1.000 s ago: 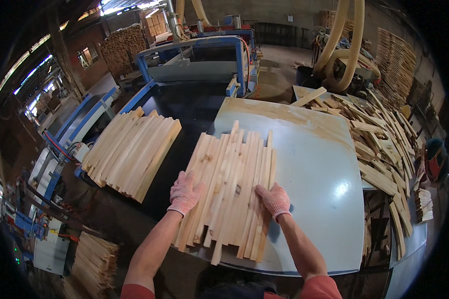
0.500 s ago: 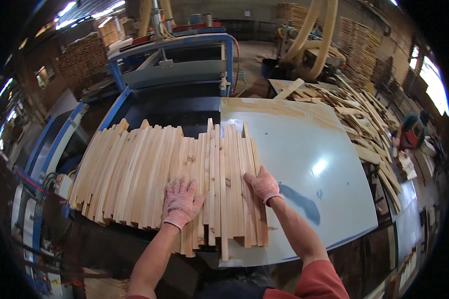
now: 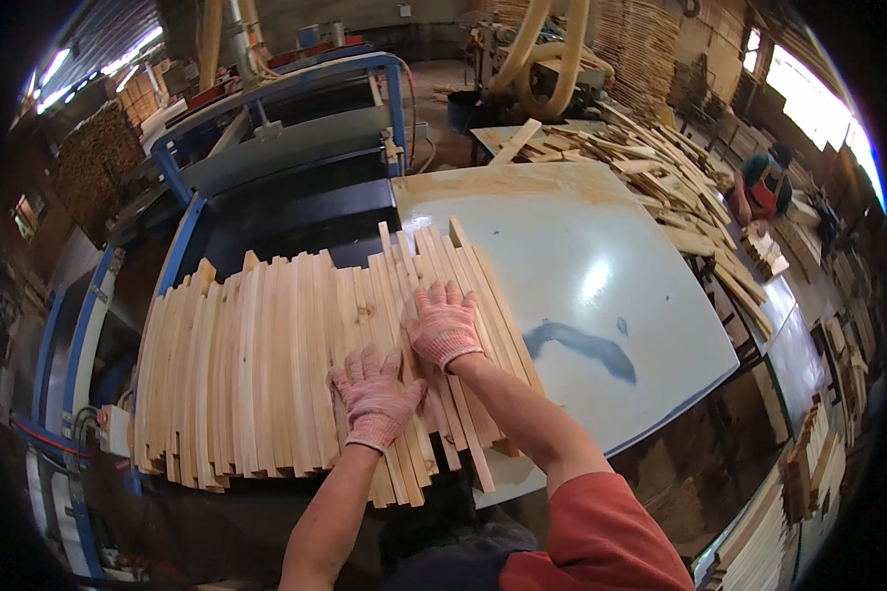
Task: The person picks up stacks of light-colored wooden planks from a metal table and places them onto a conveyor belt. The person repeatedly gathers planks, aligns them, and moves them to the conveyor, which transports them to another area of the workshop.
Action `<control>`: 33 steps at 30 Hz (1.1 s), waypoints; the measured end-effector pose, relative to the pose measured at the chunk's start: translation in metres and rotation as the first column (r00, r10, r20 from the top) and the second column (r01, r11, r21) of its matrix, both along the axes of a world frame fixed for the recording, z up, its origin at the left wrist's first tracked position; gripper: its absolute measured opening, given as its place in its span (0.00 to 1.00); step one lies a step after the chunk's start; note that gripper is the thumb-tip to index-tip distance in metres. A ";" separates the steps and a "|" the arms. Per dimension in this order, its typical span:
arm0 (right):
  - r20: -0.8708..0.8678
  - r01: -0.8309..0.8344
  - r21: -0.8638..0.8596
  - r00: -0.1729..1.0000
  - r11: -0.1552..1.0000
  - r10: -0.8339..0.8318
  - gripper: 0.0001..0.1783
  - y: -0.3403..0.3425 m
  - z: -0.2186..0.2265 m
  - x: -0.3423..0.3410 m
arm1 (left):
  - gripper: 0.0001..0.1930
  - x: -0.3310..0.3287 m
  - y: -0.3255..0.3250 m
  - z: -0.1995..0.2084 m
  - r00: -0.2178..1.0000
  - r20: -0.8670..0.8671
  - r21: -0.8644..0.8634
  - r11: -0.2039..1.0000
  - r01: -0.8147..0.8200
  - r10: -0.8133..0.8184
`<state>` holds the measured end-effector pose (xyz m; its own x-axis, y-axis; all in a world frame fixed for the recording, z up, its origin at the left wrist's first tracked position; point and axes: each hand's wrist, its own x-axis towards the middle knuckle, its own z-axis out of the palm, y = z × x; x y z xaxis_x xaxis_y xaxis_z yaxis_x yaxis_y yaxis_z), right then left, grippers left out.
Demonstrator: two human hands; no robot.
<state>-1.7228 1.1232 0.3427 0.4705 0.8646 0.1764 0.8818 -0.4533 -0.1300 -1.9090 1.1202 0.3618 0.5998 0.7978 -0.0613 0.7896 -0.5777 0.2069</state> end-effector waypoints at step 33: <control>-0.177 -0.053 -0.369 0.984 0.928 -0.014 0.22 -0.046 -0.047 0.007 | 0.42 -0.213 0.087 -0.011 0.857 0.512 0.214 0.975 -0.062 -0.058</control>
<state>-1.7159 1.0774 0.2953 0.4467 0.8616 -0.2411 0.8701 -0.4811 -0.1071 -2.1220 1.2069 0.3506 0.4959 0.7561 0.4271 0.6065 -0.6536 0.4528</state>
